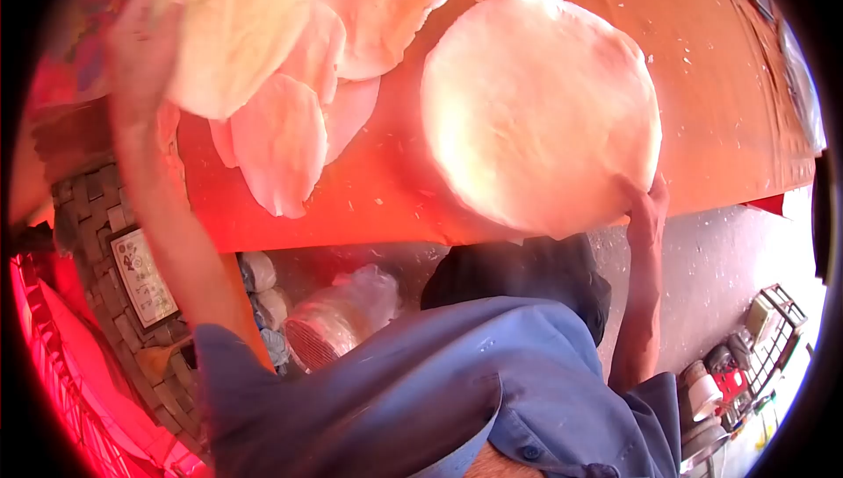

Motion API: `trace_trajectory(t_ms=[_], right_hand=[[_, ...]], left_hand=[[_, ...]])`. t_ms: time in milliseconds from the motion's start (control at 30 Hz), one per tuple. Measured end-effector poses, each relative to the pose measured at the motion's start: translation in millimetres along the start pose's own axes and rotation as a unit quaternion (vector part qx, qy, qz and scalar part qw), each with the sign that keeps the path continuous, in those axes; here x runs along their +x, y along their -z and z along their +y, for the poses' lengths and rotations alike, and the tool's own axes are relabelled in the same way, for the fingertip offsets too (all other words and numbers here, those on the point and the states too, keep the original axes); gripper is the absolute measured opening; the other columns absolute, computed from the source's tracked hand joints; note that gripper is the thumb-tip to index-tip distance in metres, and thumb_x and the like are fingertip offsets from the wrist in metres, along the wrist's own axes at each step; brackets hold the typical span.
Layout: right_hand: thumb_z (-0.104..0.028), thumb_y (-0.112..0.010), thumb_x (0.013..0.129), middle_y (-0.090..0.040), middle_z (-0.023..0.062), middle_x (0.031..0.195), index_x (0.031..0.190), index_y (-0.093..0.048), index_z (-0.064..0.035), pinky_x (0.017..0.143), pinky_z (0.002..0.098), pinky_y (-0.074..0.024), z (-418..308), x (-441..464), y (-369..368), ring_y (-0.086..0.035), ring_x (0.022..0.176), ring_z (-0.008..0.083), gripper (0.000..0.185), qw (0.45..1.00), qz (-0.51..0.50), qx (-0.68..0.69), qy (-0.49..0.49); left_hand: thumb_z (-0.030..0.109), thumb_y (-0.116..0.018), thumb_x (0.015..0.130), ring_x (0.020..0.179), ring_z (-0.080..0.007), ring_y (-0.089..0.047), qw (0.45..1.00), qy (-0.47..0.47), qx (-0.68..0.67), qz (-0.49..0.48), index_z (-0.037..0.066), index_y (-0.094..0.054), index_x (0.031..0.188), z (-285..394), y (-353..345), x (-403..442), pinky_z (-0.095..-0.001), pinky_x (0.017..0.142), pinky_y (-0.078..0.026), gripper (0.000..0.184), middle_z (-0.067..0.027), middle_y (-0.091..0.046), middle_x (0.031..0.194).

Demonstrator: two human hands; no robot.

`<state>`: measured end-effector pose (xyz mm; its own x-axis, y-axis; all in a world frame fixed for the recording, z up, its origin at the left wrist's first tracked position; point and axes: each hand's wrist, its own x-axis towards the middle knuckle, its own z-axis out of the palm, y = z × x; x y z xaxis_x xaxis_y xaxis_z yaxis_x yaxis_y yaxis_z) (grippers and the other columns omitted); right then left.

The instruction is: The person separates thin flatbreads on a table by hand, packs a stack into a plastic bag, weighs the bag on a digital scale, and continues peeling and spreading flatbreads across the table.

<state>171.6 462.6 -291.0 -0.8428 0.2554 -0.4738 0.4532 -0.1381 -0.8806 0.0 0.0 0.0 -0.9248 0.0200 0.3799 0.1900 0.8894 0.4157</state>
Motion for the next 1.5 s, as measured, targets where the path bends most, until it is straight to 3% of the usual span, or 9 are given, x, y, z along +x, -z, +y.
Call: trace_trajectory(t_ms=[100, 200, 267, 367, 533, 900, 1233, 1400, 1500], right_hand=[[-0.011, -0.067, 0.077, -0.066, 0.0081, 0.094, 0.112, -0.057, 0.0030, 0.062, 0.0276, -0.0500, 5, 2, -13, -0.063, 0.077, 0.0157, 0.039, 0.999, 0.004, 0.035, 0.003], [-0.015, -0.068, 0.077, -0.066, 0.0083, 0.095, 0.112, -0.057, 0.0022, 0.063, 0.0274, -0.0502, 3, -1, -2, -0.064, 0.078, 0.0158, 0.041, 1.000, 0.001, 0.007, 0.003], [-0.019, -0.064, 0.081, -0.065, 0.0061, 0.091, 0.111, -0.058, 0.0011, 0.059, 0.0255, -0.0483, 0, -2, 2, -0.061, 0.073, 0.0125, 0.037, 0.999, -0.008, -0.041, 0.003], [-0.028, -0.060, 0.089, -0.063, 0.0023, 0.089, 0.116, -0.058, 0.0008, 0.051, 0.0208, -0.0401, -23, -13, -14, -0.054, 0.066, 0.0074, 0.039, 0.996, 0.024, 0.078, -0.023], [-0.025, -0.062, 0.091, -0.061, 0.0024, 0.085, 0.108, -0.058, 0.0000, 0.062, 0.0256, -0.0501, -45, -18, -26, -0.060, 0.070, 0.0115, 0.030, 0.995, -0.021, 0.096, -0.035], [-0.031, -0.069, 0.085, -0.066, 0.0135, 0.102, 0.117, -0.057, 0.0038, 0.073, 0.0291, -0.0515, -38, -18, -12, -0.064, 0.087, 0.0165, 0.049, 0.985, -0.061, 0.154, -0.056], [-0.019, -0.070, 0.079, -0.067, 0.0144, 0.098, 0.112, -0.057, 0.0057, 0.079, 0.0317, -0.0506, -16, -15, -18, -0.064, 0.089, 0.0178, 0.043, 0.997, 0.029, -0.045, 0.058], [-0.006, -0.069, 0.081, -0.065, 0.0122, 0.103, 0.117, -0.053, 0.0046, 0.078, 0.0289, -0.0512, -11, -14, -17, -0.063, 0.091, 0.0176, 0.041, 0.998, -0.020, 0.004, 0.058], [-0.005, -0.068, 0.079, -0.065, 0.0125, 0.105, 0.117, -0.054, 0.0066, 0.084, 0.0297, -0.0486, 2, -5, -6, -0.062, 0.095, 0.0184, 0.042, 0.999, -0.004, -0.035, 0.025]], left_hand=[[0.008, -0.058, 0.090, 0.070, -0.0096, -0.057, 0.972, -0.080, 0.206, -0.084, 0.001, -0.061, 0.100, -78, -58, -33, -0.0266, 0.064, -0.048, 0.012, -0.0007, -0.062, 0.082], [0.025, -0.060, 0.086, 0.075, -0.0282, -0.065, 0.957, 0.080, -0.038, -0.276, -0.003, -0.062, 0.106, -49, -168, -115, -0.0357, 0.065, -0.052, 0.034, -0.0180, -0.067, 0.085], [0.015, -0.062, 0.087, 0.078, -0.0132, -0.063, 0.975, -0.083, 0.053, -0.199, -0.004, -0.057, 0.121, -52, -201, -151, -0.0270, 0.073, -0.052, 0.039, -0.0098, -0.066, 0.089], [0.017, -0.070, 0.082, 0.094, -0.0241, -0.065, 0.954, 0.120, -0.215, -0.172, -0.005, -0.056, 0.120, 37, -211, -172, -0.0322, 0.083, -0.053, 0.046, -0.0183, -0.066, 0.103], [0.018, -0.073, 0.080, 0.099, -0.0222, -0.064, 0.860, 0.063, -0.403, -0.306, -0.004, -0.054, 0.122, 156, -264, -195, -0.0327, 0.087, -0.051, 0.052, -0.0162, -0.064, 0.110], [0.009, -0.059, 0.090, 0.089, -0.0094, -0.059, 0.718, 0.206, -0.528, -0.403, -0.005, -0.057, 0.117, 158, -292, -198, -0.0232, 0.081, -0.048, 0.031, -0.0044, -0.064, 0.100], [0.002, -0.052, 0.090, 0.078, -0.0052, -0.058, 0.720, 0.254, -0.554, -0.333, -0.003, -0.062, 0.106, 126, -302, -195, -0.0207, 0.068, -0.049, 0.019, -0.0034, -0.065, 0.092], [0.008, -0.061, 0.083, 0.067, -0.0080, -0.053, 0.891, 0.072, -0.297, -0.335, -0.001, -0.063, 0.098, 130, -278, -181, -0.0248, 0.059, -0.048, 0.017, 0.0003, -0.060, 0.079], [0.008, -0.061, 0.085, 0.065, -0.0070, -0.056, 0.875, 0.108, -0.419, -0.219, 0.001, -0.062, 0.102, 92, -218, -153, -0.0229, 0.058, -0.051, 0.019, 0.0019, -0.058, 0.075]])
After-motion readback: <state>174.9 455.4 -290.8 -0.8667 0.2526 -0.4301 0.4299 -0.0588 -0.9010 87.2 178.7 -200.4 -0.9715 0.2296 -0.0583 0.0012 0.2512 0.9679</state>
